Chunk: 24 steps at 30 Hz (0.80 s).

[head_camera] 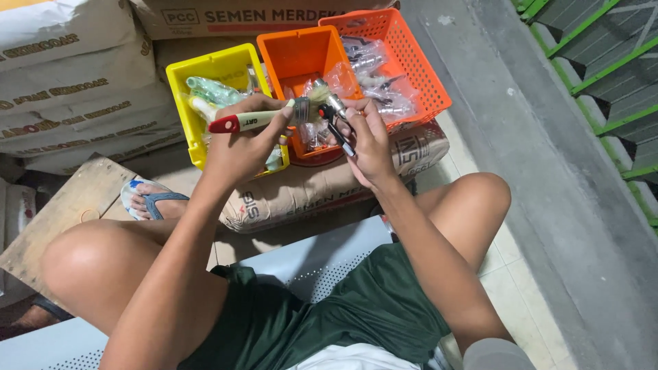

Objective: A person is cleaning and sorting various plumbing components like faucets and valves using a paintbrush, moving them between different colored plastic bins.

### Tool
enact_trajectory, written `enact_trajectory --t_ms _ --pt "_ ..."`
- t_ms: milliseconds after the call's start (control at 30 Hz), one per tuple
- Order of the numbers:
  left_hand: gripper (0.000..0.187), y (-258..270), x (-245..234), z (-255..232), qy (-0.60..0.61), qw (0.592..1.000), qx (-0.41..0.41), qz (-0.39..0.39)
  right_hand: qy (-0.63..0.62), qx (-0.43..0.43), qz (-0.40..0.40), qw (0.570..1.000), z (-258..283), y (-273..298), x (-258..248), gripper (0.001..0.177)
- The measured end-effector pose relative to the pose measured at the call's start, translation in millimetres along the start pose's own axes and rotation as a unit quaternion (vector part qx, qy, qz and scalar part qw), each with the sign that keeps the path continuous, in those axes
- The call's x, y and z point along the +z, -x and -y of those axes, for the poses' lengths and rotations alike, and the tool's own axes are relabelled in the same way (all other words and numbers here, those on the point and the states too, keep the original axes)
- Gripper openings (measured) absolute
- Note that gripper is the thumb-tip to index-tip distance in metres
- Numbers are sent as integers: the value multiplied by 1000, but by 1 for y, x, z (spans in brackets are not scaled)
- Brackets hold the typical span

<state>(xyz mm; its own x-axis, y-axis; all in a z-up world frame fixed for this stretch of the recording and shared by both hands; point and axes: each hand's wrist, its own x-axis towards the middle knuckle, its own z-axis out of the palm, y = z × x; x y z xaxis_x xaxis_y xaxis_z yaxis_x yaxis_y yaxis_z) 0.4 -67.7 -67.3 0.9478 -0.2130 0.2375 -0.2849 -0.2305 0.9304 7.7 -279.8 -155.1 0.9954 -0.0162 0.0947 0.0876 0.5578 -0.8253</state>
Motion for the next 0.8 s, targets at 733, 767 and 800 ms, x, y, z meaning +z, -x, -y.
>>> enact_trajectory --t_ms 733,767,800 --pt "22 -4 5 16 23 995 72 -58 -24 -7 -5 1000 11 5 8 10" --pt "22 -4 3 20 39 993 86 -71 -21 0 -7 1000 11 6 10 11" --pt "22 -2 7 23 38 993 84 -71 -22 1 -8 1000 7 3 5 11"
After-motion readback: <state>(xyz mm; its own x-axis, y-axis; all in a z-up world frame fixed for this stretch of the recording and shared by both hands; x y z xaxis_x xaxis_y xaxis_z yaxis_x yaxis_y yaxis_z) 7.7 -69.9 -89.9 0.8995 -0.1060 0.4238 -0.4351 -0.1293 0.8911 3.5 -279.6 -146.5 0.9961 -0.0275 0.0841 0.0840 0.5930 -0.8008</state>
